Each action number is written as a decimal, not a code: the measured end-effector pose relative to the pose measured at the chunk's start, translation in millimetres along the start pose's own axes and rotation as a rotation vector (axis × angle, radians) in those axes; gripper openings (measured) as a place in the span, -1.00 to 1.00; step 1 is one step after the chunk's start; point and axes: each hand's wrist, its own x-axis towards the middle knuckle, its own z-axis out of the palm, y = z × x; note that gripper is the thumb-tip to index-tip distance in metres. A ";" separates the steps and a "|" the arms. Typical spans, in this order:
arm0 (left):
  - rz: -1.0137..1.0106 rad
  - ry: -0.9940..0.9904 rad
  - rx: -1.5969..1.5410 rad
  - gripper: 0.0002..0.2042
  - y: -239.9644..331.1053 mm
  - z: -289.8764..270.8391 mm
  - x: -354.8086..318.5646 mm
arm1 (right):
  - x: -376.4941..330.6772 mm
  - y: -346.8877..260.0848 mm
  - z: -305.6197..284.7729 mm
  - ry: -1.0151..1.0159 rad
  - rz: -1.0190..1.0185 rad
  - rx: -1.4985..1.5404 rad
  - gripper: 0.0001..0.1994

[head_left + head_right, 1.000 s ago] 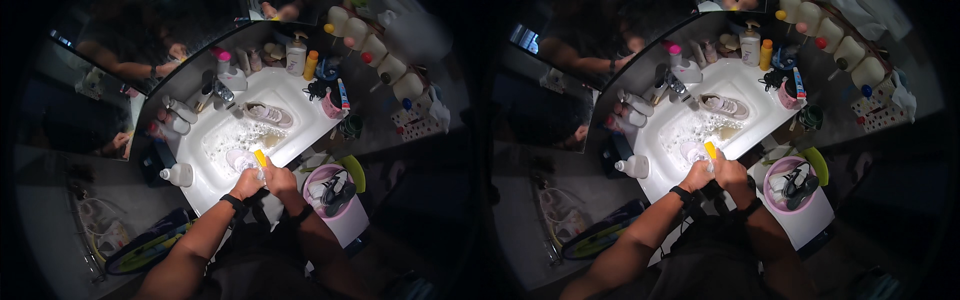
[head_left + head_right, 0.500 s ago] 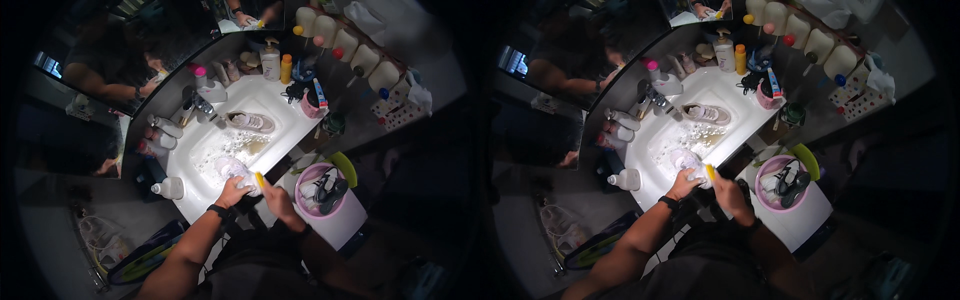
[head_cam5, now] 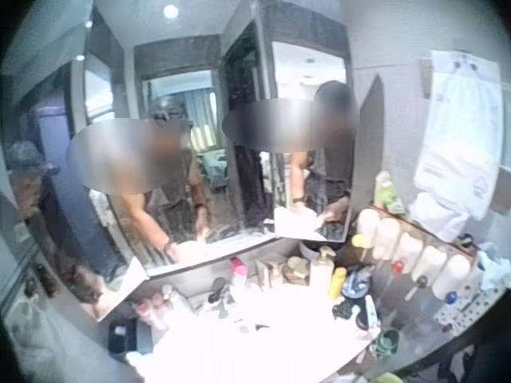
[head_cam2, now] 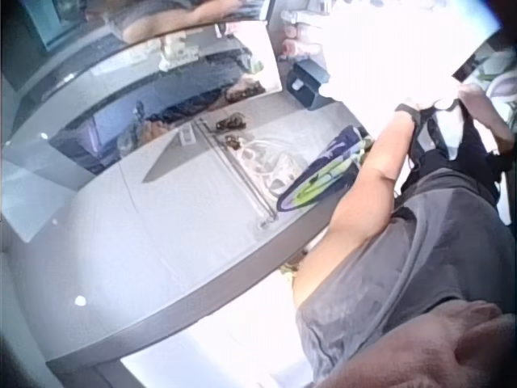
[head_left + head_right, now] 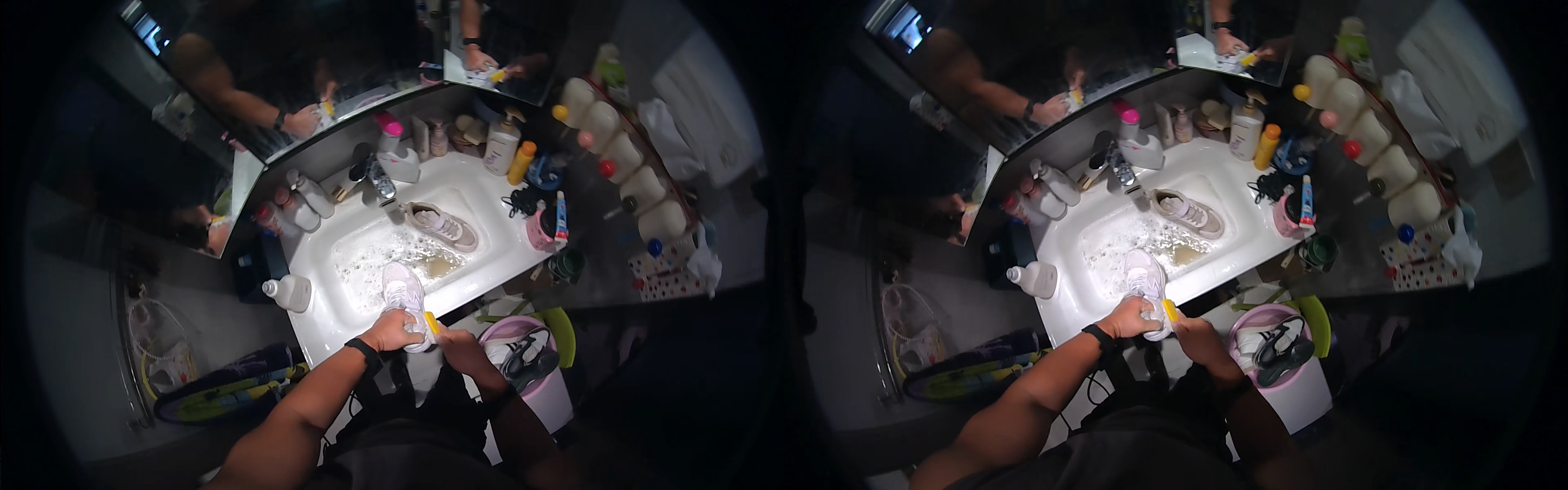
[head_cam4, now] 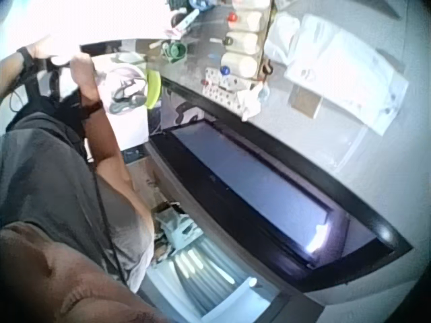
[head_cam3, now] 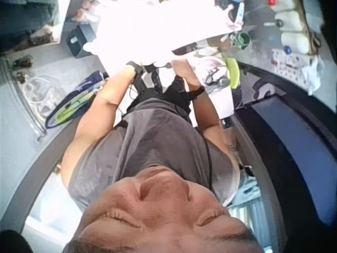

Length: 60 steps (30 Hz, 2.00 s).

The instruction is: The person scrubs a white sneaker in a bathroom sink using a yellow brush and soapy water. They repeatedly scrub the upper, sides, and sole, rinse the shoe under running water, and continue scrubbing throughout the clip.

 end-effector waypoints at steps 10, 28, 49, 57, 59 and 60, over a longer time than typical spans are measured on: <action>0.022 0.061 0.224 -0.58 -14.4 19.8 -1.4 | 207.4 -47.3 -4.9 -0.497 -0.070 -0.810 -0.57; 0.017 0.103 0.000 -0.59 -17.4 -3.9 -14.8 | 234.3 -68.3 15.0 -0.539 -0.137 -1.063 -0.61; -0.583 0.308 0.253 -0.61 -103.3 -62.1 51.2 | 294.2 73.1 -39.7 -0.441 0.190 -0.661 -0.69; -0.670 1.292 -1.780 -0.49 -149.2 -8.9 120.9 | 306.2 83.4 -32.1 0.069 0.153 -0.569 -0.72; -0.952 1.383 -1.539 -0.48 -169.4 4.1 126.6 | 312.0 93.8 -21.3 0.159 0.151 -0.527 -0.73; -0.999 1.309 -1.311 -0.49 -181.3 6.9 125.3 | 315.4 96.8 -15.7 0.218 0.211 -0.533 -0.73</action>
